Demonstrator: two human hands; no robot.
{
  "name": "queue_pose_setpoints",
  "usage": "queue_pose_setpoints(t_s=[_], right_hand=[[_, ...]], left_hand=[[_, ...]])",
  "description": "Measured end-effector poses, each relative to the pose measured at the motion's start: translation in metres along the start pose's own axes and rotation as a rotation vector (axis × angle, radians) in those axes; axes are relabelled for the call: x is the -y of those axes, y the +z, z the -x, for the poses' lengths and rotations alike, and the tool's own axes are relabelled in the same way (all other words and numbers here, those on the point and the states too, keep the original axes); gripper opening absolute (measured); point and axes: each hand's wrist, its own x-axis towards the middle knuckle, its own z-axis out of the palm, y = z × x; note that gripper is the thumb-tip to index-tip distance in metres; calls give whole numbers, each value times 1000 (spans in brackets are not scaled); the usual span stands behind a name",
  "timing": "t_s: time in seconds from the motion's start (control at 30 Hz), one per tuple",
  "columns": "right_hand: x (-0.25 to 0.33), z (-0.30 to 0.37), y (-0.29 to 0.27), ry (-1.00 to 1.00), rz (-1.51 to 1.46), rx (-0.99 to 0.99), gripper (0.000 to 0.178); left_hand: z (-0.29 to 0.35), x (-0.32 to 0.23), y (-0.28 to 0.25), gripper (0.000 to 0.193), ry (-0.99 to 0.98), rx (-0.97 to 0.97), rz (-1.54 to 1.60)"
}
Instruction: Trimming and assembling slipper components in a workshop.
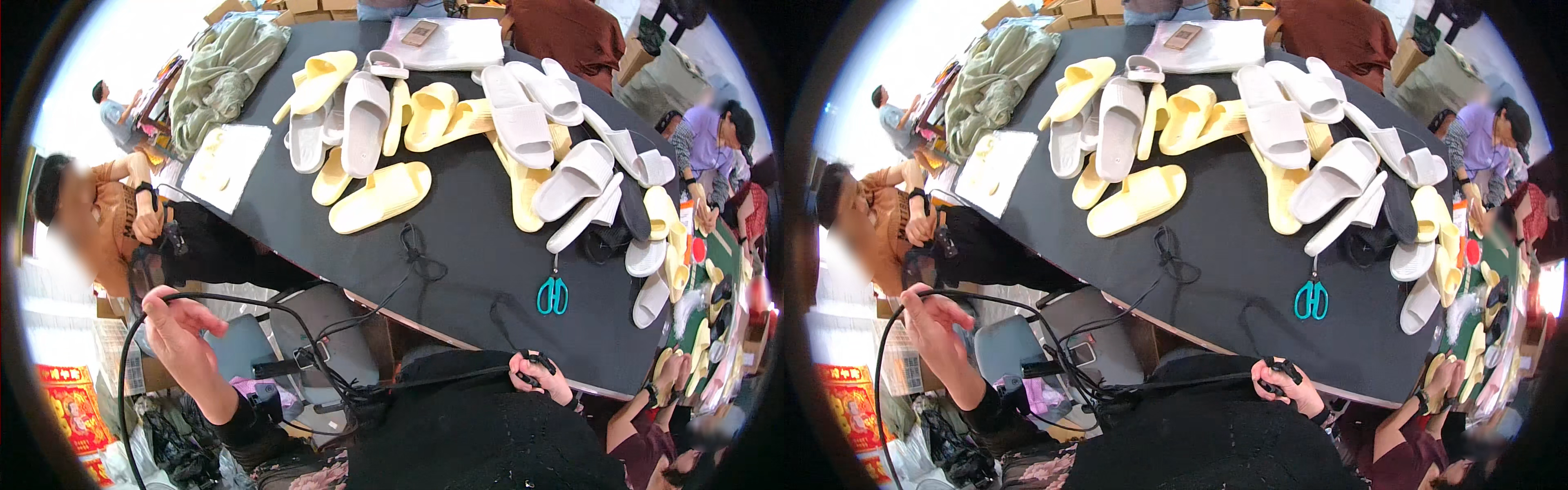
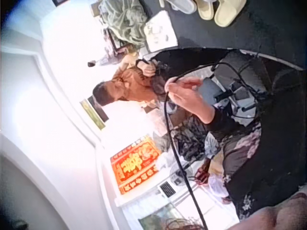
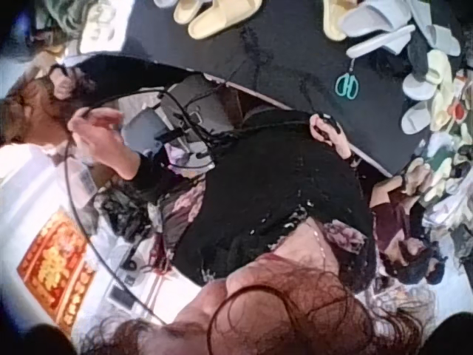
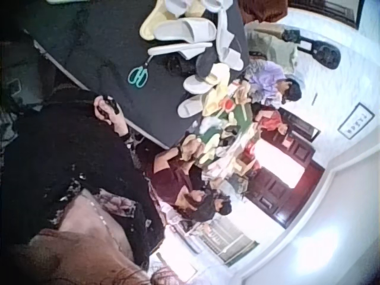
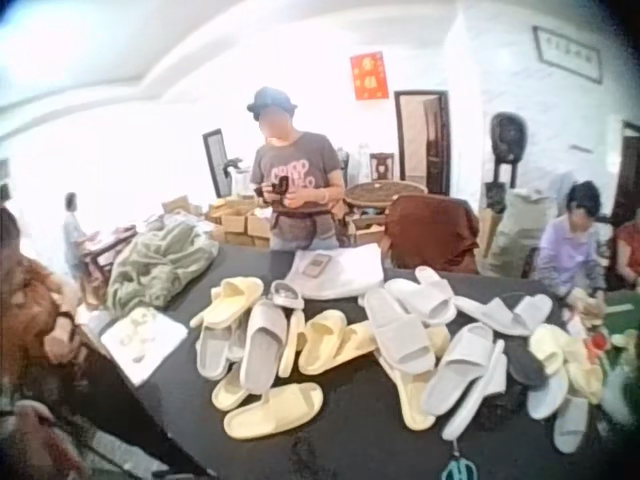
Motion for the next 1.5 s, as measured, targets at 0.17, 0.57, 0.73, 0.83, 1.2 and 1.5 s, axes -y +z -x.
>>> queue_pose_setpoints(t_s=[0.17,0.57,0.73,0.83,1.2,1.5], right_hand=[[4,-3,2,12,59,14,36],[-3,-3,4,3,12,46,30],[-9,-1,1,38,16,75,29],[-5,4,7,35,98,118,28],[12,10,27,98,264,162,29],[15,19,41,164,284,166,29]], left_hand=[[13,21,-42,68,-318,236,482],[44,-61,-88,53,487,669,1126],[13,-62,-74,26,857,-810,688],[-25,-8,-102,25,662,-814,66],[-163,86,-72,15,-124,-691,574],[-278,-39,69,17,-628,-272,1398]])
